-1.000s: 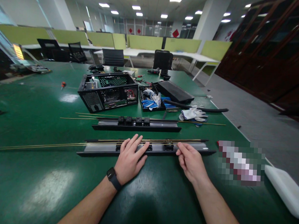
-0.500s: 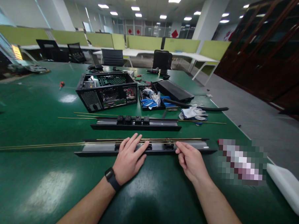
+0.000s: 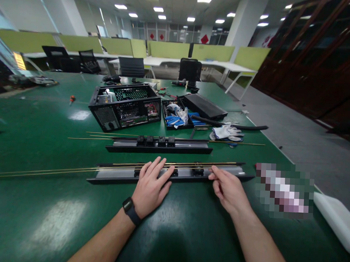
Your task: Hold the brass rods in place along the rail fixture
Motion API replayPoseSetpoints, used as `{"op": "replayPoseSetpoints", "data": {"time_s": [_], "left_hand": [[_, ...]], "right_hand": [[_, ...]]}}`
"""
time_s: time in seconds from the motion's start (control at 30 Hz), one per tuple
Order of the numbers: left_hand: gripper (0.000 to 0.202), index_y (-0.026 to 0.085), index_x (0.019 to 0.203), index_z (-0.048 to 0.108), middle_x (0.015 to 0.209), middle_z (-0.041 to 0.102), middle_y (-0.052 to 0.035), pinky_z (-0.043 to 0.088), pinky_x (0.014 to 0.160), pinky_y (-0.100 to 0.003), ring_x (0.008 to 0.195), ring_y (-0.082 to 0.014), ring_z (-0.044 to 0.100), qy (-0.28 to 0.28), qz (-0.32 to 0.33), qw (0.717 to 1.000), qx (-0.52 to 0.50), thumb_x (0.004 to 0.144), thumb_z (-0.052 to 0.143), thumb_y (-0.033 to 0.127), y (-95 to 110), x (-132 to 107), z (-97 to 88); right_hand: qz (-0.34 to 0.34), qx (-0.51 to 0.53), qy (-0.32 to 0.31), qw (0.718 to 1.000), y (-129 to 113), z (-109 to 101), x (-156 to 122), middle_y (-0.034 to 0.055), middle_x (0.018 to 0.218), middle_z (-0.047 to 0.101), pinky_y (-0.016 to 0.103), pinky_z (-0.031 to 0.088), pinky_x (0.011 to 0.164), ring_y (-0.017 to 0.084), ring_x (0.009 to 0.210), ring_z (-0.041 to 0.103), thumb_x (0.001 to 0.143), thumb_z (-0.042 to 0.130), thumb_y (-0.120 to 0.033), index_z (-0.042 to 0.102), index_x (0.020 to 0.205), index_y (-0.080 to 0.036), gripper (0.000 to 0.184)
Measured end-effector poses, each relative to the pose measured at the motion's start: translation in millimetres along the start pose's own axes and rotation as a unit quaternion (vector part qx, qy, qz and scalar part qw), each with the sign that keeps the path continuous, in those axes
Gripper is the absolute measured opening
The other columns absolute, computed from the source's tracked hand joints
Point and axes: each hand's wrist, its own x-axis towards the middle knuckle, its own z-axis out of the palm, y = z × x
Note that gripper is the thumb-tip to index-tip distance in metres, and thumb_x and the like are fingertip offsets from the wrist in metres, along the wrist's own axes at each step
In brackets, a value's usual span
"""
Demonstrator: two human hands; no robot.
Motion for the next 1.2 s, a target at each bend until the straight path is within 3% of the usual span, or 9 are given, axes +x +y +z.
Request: {"op": "replayPoseSetpoints", "data": {"time_s": [0.23,0.47,0.67,0.73,0.93,1.0,1.13,1.2], "left_hand": [[0.046,0.030,0.142,0.053,0.153,0.046,-0.0087,0.028,0.116,-0.051,0.146,-0.0298,0.035,-0.005,-0.004,1.000,-0.002,0.096,0.054,0.031,-0.9,-0.8,-0.4],[0.046,0.030,0.142,0.053,0.152,0.047,-0.0089,0.029,0.116,-0.051,0.145,-0.0299,0.036,-0.004,-0.001,1.000,0.001,0.096,0.055,0.033,-0.4,-0.5,-0.3],[0.046,0.030,0.142,0.054,0.153,0.046,-0.0092,0.029,0.116,-0.050,0.146,-0.0293,0.036,-0.003,0.000,1.000,0.000,0.096,0.055,0.032,-1.3,-0.7,-1.3],[0.045,0.030,0.142,0.054,0.154,0.045,-0.0094,0.029,0.117,-0.050,0.146,-0.0291,0.035,-0.007,0.000,1.000,-0.001,0.096,0.054,0.032,-1.2,-0.9,-1.3],[0.047,0.030,0.142,0.053,0.153,0.046,-0.0093,0.030,0.116,-0.050,0.145,-0.0296,0.036,0.001,0.004,1.000,0.000,0.096,0.054,0.031,-0.9,-0.6,-1.1],[0.046,0.030,0.142,0.053,0.153,0.046,-0.0092,0.030,0.116,-0.050,0.145,-0.0294,0.036,0.002,0.005,1.000,-0.001,0.096,0.054,0.031,-1.5,-0.6,-1.1],[0.045,0.029,0.141,0.054,0.153,0.046,-0.0092,0.029,0.116,-0.050,0.146,-0.0292,0.036,0.003,0.005,1.000,-0.002,0.096,0.054,0.031,-2.7,-0.8,-1.2],[0.045,0.029,0.141,0.054,0.153,0.046,-0.0093,0.029,0.116,-0.050,0.146,-0.0291,0.036,0.002,0.004,1.000,-0.003,0.096,0.054,0.031,-2.7,-0.9,-0.9]], "right_hand": [[-0.049,0.046,0.129,0.989,-8.2,-14.9,11.9,0.0002,0.059,0.061,0.014,0.022,0.023,0.005,0.032,0.042,0.068,0.084,-0.039,0.066,0.078,-0.014,0.033],[-0.005,-0.013,0.011,1.000,-1.4,2.4,-2.4,0.0047,0.067,0.068,0.015,0.017,0.023,0.005,0.030,0.040,0.067,0.085,-0.049,0.067,0.084,-0.012,0.044],[-0.054,0.033,0.132,0.989,-8.1,-13.2,10.3,-0.0015,0.057,0.060,0.015,0.020,0.023,0.005,0.031,0.040,0.068,0.083,-0.043,0.064,0.077,-0.014,0.036],[-0.055,0.024,0.133,0.989,-9.0,-11.5,9.6,-0.0003,0.059,0.062,0.015,0.020,0.024,0.005,0.031,0.040,0.071,0.081,-0.046,0.064,0.079,-0.014,0.037],[-0.007,-0.032,0.018,0.999,-2.6,5.0,-4.3,0.0046,0.068,0.067,0.015,0.018,0.023,0.005,0.030,0.042,0.067,0.083,-0.052,0.066,0.085,-0.012,0.047],[-0.020,-0.022,0.034,0.999,-2.3,0.3,-1.0,0.0036,0.067,0.067,0.015,0.019,0.023,0.005,0.031,0.042,0.067,0.084,-0.050,0.065,0.083,-0.013,0.044],[-0.065,0.019,0.136,0.988,-7.2,-16.8,12.5,-0.0004,0.061,0.062,0.015,0.021,0.024,0.005,0.031,0.040,0.070,0.081,-0.046,0.061,0.077,-0.015,0.037],[-0.063,0.022,0.148,0.987,-9.2,-19.4,14.8,-0.0002,0.060,0.063,0.015,0.020,0.024,0.005,0.030,0.040,0.071,0.080,-0.047,0.061,0.078,-0.015,0.038]]}}
